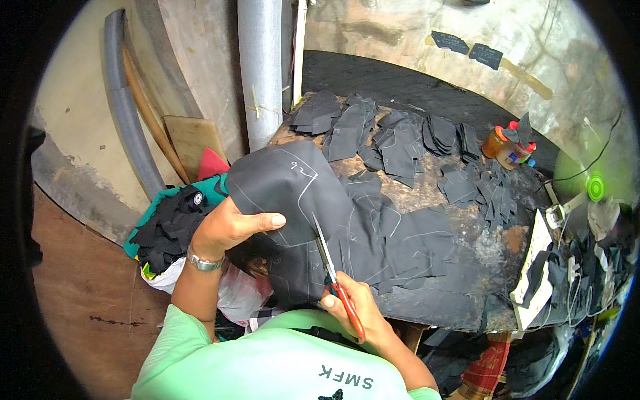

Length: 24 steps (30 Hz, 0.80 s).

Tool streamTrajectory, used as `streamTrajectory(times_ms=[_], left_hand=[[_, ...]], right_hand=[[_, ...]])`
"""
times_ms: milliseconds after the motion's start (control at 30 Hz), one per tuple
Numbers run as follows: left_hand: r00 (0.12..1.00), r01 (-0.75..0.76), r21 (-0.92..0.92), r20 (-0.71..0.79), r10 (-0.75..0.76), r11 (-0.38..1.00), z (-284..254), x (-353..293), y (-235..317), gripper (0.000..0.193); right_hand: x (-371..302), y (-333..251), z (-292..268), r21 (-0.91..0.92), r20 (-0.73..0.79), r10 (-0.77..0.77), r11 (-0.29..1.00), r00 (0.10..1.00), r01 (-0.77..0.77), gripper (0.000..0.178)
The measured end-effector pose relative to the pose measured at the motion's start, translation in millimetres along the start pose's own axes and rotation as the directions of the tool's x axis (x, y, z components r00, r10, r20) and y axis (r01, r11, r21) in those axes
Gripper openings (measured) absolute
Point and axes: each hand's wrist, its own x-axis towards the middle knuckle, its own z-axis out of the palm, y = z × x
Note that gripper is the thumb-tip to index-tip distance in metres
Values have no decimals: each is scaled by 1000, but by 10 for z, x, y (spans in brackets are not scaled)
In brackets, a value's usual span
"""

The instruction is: The person cuts black material pieces along marked outlines using scissors. They repeatedly pick up pieces, trim along the lines, and place the cut pieces on the table.

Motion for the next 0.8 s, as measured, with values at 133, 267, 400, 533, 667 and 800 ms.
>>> streamTrajectory(times_ms=[133, 267, 400, 533, 667, 800], left_hand=[[984, -170, 31, 57, 168, 985, -15, 43, 47, 49], [992, -102, 34, 78, 99, 994, -31, 27, 63, 51], [997, -60, 29, 54, 59, 998, -25, 20, 57, 46], [998, 35, 113, 40, -40, 993, 38, -16, 39, 40], [989, -106, 101, 110, 94, 989, 160, -57, -16, 34], [993, -63, 102, 103, 52, 993, 144, -56, -46, 31]], right_hand=[[-39, -12, -87, -105, 18, 19, 994, 1000, -16, 52], [-83, 2, -142, -152, 18, -9, 988, 1000, 12, 43], [-88, 18, -101, -108, -2, 24, 994, 1000, -24, 42], [-33, -38, -117, -119, 20, 16, 993, 1000, -13, 46], [60, -89, -116, -168, 35, -6, 986, 999, 12, 40], [41, -78, -89, -133, 37, 87, 988, 996, -82, 33]])
